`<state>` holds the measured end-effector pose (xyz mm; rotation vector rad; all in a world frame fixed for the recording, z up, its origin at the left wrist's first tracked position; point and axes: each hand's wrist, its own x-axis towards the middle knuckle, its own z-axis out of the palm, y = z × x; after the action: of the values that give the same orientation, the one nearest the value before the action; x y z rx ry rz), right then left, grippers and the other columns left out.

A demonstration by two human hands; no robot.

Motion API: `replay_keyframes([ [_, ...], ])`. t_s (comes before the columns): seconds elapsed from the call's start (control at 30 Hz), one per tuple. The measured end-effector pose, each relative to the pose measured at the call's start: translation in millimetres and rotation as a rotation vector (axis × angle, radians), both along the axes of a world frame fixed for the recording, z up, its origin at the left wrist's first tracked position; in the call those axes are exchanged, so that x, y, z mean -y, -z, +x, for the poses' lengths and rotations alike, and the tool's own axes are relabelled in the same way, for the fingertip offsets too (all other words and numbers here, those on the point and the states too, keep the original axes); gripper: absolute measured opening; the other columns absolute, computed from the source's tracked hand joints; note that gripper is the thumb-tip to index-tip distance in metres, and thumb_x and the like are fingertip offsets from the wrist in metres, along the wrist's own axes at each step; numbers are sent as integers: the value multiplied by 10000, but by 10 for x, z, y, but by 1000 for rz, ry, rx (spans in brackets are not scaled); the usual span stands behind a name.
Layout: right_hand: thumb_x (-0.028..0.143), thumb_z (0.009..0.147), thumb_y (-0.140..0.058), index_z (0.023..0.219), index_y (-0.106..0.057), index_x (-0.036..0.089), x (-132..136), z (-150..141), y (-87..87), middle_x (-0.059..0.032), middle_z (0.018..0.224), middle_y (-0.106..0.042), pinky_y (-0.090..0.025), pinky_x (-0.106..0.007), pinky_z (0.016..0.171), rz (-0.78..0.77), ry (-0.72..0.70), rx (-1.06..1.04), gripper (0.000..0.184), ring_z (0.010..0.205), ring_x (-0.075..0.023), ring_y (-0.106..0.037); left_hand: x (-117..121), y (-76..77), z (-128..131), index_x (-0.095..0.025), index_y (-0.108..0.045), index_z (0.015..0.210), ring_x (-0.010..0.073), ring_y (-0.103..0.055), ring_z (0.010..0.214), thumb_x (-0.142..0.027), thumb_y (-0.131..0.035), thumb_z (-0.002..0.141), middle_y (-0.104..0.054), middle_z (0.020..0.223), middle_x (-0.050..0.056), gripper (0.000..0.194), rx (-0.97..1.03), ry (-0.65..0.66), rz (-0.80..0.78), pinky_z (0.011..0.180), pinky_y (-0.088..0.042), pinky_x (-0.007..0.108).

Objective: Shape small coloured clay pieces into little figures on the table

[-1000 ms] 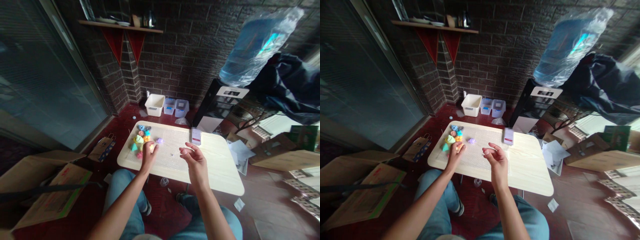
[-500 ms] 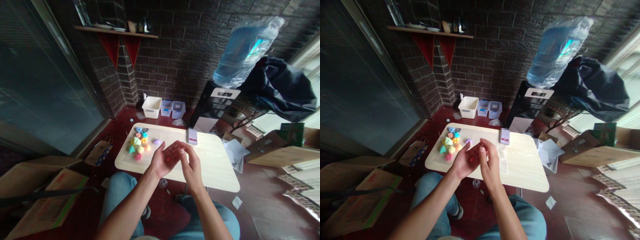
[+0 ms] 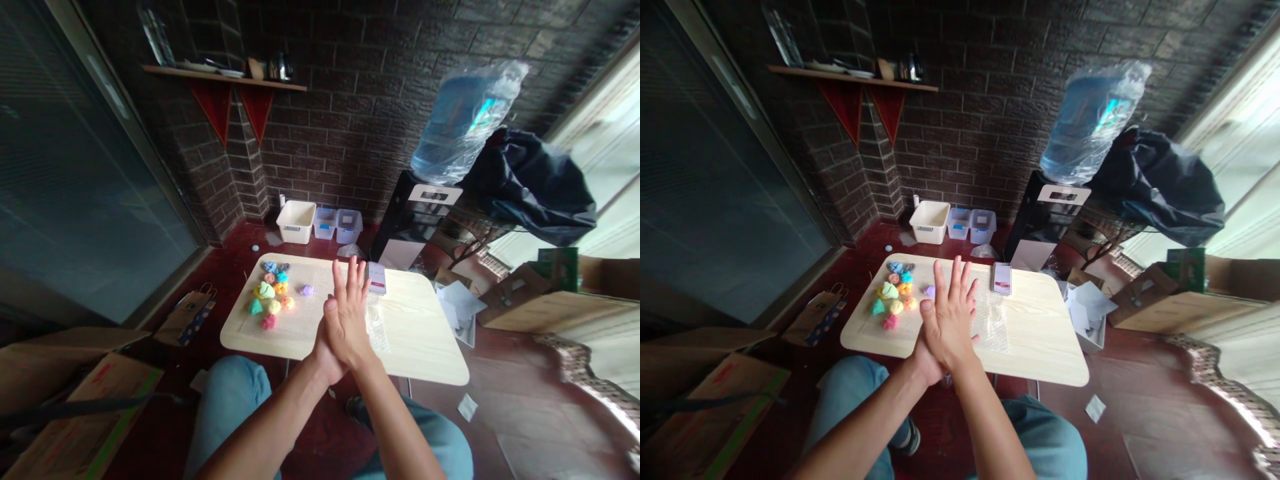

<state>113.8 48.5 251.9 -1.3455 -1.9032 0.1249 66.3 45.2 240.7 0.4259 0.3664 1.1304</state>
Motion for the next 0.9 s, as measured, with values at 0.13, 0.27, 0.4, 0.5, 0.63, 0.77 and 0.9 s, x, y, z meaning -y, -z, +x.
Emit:
replay_keyframes([
  [0.13,378,975,-296,1521,-55,286,47,27,1,-52,1606,40,-82,-649,1114,-10,-61,99,605,1457,-337,56,-3,-126,-23,-357,-457,1365,254,-222,1443,-655,-281,863,-386,1501,-6,610,-37,-60,9,1133,-244,479],
  [0.27,434,961,-326,1521,-49,296,92,26,-14,-45,1602,94,-50,-661,1108,24,-80,115,640,1451,-361,75,60,-28,-12,-425,-415,1373,237,-146,1464,-684,-264,855,-326,1531,-53,599,-47,-103,46,1125,-245,486],
  [0.4,391,977,-272,1517,-18,313,60,91,-29,-39,1607,41,-53,-693,1085,25,-9,87,602,1453,-348,80,79,-95,-21,-321,-437,1390,255,-215,1444,-637,-256,885,-376,1508,19,622,24,39,32,1143,-223,480],
  [0.5,410,955,-355,1519,-61,311,108,73,-33,-50,1608,20,-66,-687,1090,30,-70,139,644,1451,-375,53,75,-150,-16,-347,-446,1376,257,-214,1444,-644,-227,881,-386,1501,0,618,-17,-45,8,1136,-234,494],
  [0.63,432,941,-391,1515,-74,338,89,70,-72,-37,1609,4,-41,-678,1097,74,-84,154,663,1449,-380,63,92,-109,-5,-402,-433,1368,254,-177,1456,-671,-259,858,-381,1503,-32,602,-33,-44,-18,1123,-253,497],
  [0.77,400,978,-235,1518,-20,317,31,169,-45,-37,1608,40,-33,-689,1086,59,4,101,587,1453,-353,85,74,-153,-63,-289,-447,1384,277,-258,1428,-636,-282,876,-403,1492,42,637,68,153,-22,1135,-242,494],
  [0.9,450,943,-352,1517,-44,331,139,129,-39,-38,1605,81,-26,-679,1094,54,-101,168,662,1448,-383,67,107,-148,-39,-353,-444,1375,280,-221,1441,-686,-264,850,-395,1497,1,647,14,21,-44,1137,-228,507],
])
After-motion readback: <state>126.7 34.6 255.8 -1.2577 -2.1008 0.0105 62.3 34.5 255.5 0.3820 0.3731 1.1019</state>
